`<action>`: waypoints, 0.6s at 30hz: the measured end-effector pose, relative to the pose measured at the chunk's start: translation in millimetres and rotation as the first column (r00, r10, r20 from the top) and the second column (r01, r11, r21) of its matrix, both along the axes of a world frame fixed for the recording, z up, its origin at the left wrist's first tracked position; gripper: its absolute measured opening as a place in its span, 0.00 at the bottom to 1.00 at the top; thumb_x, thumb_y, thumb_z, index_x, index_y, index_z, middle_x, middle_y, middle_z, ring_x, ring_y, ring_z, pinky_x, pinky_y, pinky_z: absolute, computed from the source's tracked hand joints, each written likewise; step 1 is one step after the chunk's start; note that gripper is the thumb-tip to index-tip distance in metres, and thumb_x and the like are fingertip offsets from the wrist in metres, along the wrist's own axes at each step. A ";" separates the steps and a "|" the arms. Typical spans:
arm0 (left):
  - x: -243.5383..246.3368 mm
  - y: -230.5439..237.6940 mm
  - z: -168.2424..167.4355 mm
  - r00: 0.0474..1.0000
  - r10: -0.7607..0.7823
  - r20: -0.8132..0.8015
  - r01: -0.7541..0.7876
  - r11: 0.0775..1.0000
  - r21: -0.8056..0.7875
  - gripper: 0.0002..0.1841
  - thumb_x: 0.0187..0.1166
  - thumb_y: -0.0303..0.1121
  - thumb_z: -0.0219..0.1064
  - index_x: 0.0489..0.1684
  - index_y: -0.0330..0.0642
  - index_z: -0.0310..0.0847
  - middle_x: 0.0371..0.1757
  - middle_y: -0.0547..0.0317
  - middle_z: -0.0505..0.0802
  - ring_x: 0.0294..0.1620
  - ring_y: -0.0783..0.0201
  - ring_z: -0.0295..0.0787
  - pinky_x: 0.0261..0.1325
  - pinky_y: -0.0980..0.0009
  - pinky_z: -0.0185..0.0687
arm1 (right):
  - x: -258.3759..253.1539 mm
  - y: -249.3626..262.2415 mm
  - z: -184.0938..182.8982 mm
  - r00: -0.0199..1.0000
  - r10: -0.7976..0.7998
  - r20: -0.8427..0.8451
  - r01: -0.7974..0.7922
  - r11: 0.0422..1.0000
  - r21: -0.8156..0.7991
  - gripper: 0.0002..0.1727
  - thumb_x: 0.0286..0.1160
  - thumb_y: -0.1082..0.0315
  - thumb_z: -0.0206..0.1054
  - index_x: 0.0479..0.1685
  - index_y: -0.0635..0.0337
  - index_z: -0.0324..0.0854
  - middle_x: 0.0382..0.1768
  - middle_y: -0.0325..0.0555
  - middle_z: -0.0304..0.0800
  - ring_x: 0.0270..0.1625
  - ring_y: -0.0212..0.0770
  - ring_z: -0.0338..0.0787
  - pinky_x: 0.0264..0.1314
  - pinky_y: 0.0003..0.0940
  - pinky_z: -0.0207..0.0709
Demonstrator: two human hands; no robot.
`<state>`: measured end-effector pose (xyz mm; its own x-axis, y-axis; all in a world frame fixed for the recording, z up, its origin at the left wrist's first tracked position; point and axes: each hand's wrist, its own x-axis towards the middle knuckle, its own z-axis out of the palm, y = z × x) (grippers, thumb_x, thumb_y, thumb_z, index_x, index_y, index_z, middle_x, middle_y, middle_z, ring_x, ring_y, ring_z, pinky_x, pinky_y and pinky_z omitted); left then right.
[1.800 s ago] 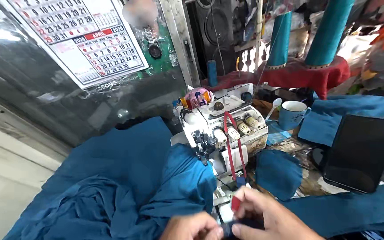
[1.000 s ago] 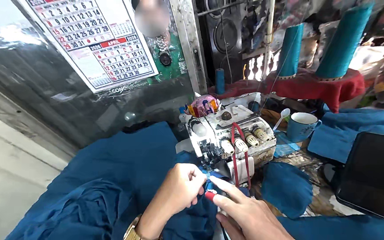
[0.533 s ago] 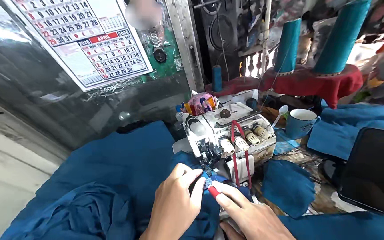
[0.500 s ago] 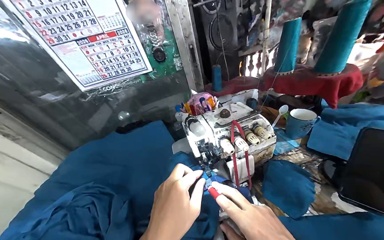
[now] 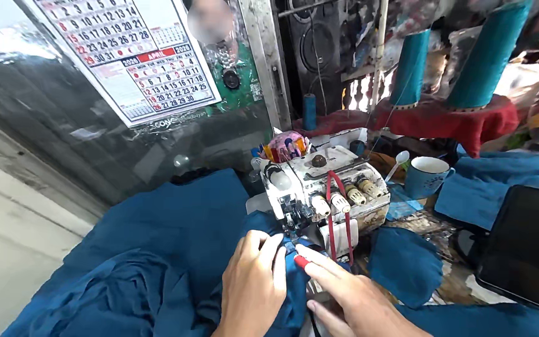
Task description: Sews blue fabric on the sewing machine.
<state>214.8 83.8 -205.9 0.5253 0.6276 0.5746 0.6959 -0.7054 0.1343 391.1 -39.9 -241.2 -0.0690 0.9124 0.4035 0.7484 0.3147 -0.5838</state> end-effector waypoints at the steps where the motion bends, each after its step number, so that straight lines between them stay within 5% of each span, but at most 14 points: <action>1: -1.4 -5.0 -2.1 0.999 -0.029 0.028 0.029 1.000 0.008 0.14 0.83 0.46 0.60 0.54 0.63 0.93 0.51 0.68 0.89 0.53 0.68 0.86 0.49 0.68 0.86 | 2.8 -0.1 -3.2 0.999 0.007 -0.031 -0.006 1.000 0.028 0.28 0.80 0.56 0.67 0.82 0.44 0.75 0.90 0.31 0.65 0.48 0.33 0.94 0.42 0.40 0.90; 6: -7.0 -16.1 -7.0 0.996 -0.069 0.050 0.068 0.998 0.011 0.15 0.82 0.47 0.60 0.53 0.69 0.95 0.49 0.73 0.90 0.55 0.68 0.82 0.54 0.67 0.81 | 3.2 -1.0 -12.2 0.995 -0.085 -0.044 0.087 0.995 0.046 0.28 0.77 0.53 0.69 0.79 0.37 0.78 0.89 0.43 0.62 0.40 0.31 0.90 0.35 0.35 0.89; 9: -8.3 -18.5 -7.2 0.998 -0.050 0.042 0.050 0.999 0.007 0.16 0.82 0.48 0.60 0.56 0.70 0.94 0.48 0.74 0.90 0.54 0.67 0.82 0.52 0.67 0.80 | 0.0 -7.4 -6.0 0.991 -0.135 -0.011 0.135 0.991 0.008 0.28 0.75 0.52 0.71 0.77 0.41 0.79 0.77 0.48 0.72 0.45 0.34 0.89 0.39 0.34 0.89; 14: -11.8 0.9 -8.0 0.994 -0.078 0.070 0.080 0.996 -0.032 0.15 0.82 0.48 0.60 0.56 0.72 0.94 0.51 0.75 0.88 0.56 0.70 0.81 0.56 0.65 0.80 | 0.6 -12.2 -2.1 0.995 -0.099 -0.006 0.097 0.989 -0.109 0.28 0.83 0.53 0.65 0.83 0.44 0.73 0.50 0.43 0.90 0.39 0.39 0.90 0.39 0.42 0.87; 18: -11.9 55.5 12.9 0.988 -0.127 0.094 0.144 0.965 -0.221 0.13 0.82 0.54 0.61 0.48 0.71 0.93 0.74 0.69 0.82 0.76 0.58 0.74 0.69 0.44 0.74 | -8.0 0.4 22.4 1.000 0.008 -0.015 -0.012 0.953 -0.302 0.35 0.89 0.48 0.57 0.94 0.43 0.57 0.39 0.43 0.95 0.35 0.44 0.93 0.40 0.51 0.87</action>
